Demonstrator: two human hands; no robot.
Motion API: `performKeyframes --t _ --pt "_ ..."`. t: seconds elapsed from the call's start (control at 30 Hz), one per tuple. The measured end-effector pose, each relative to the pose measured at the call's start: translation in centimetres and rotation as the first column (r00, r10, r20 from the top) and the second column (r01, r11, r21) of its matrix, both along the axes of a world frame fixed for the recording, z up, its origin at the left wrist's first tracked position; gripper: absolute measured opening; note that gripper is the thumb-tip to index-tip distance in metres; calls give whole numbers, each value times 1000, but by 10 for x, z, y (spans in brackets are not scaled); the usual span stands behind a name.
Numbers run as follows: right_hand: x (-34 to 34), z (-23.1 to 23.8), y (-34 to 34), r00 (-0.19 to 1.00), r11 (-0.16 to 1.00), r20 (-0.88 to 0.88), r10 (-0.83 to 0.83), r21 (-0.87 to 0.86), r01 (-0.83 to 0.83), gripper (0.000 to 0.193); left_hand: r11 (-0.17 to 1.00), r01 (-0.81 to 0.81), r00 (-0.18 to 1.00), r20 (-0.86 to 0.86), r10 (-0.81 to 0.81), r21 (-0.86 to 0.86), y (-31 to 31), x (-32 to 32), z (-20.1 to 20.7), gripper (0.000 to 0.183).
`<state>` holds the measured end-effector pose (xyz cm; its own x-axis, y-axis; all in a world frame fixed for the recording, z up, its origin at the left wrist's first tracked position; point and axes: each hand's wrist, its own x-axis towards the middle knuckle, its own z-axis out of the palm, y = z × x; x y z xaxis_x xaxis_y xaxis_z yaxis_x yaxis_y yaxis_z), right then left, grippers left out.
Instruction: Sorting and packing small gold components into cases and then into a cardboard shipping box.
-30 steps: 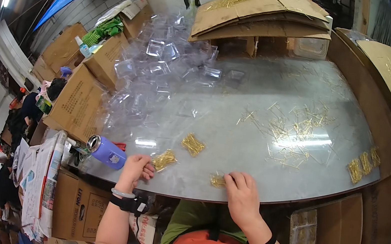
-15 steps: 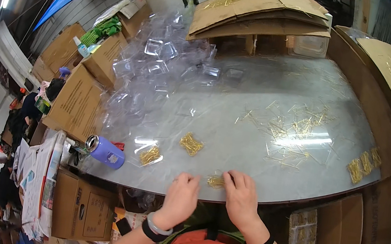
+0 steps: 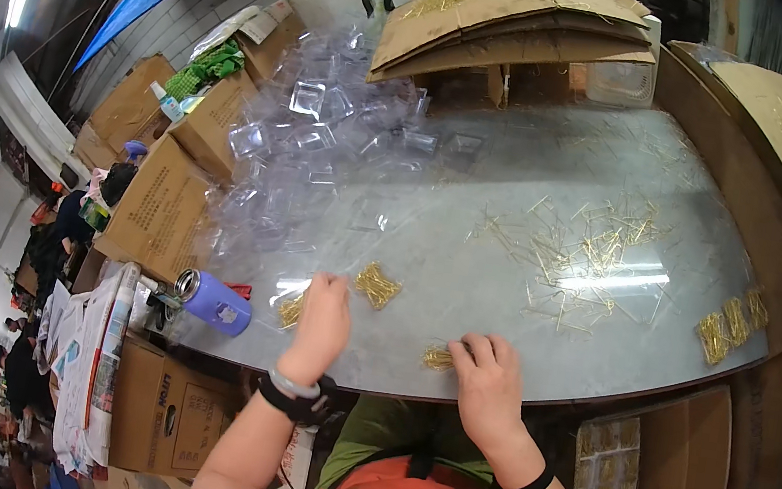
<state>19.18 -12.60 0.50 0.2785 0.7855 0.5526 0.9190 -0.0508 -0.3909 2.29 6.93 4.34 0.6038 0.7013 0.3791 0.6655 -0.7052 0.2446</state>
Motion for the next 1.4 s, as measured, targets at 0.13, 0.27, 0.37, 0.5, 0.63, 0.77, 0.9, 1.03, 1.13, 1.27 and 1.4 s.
performKeyframes --t 0.13,0.27,0.37,0.5,0.63,0.77,0.9,1.03,1.13,1.27,1.4 --pt "2 -3 1 999 999 -11 -34 28 34 29 984 -166 945 -275 176 58 30 14 8 22" --pt "3 -4 0 999 999 -24 -22 35 23 28 983 -178 947 -260 186 51 35 16 -6 16" --pt "5 -6 -1 999 999 -47 -20 43 22 29 987 -160 979 -136 155 -29 24 18 -12 17" --pt "4 -5 -1 999 1000 -47 -17 25 18 31 956 -98 995 -23 95 -277 22 10 -21 20" --pt "5 -6 -1 999 999 -30 -33 1 33 32 521 115 878 332 345 -846 4 1 -16 17" --pt "2 -3 0 999 999 -32 -32 -13 31 34 296 398 687 496 532 -869 -47 -35 2 13" --pt "-1 -1 1 999 998 -34 -39 -50 37 35 120 506 667 476 573 -854 -90 -79 1 7" --pt "-10 0 6 1000 997 -17 -19 -72 18 36 -201 601 740 445 504 -773 -114 -95 -9 9" --pt "-19 3 10 1000 998 -3 9 -68 -9 37 -297 587 770 406 492 -753 -116 -97 -46 10" --pt "-26 6 11 999 995 -8 50 -87 -50 38 -317 600 765 411 495 -735 -116 -87 -68 10" --pt "-33 11 -1 989 980 -20 149 -134 -150 38 -320 649 732 452 509 -690 -119 -86 -69 10"
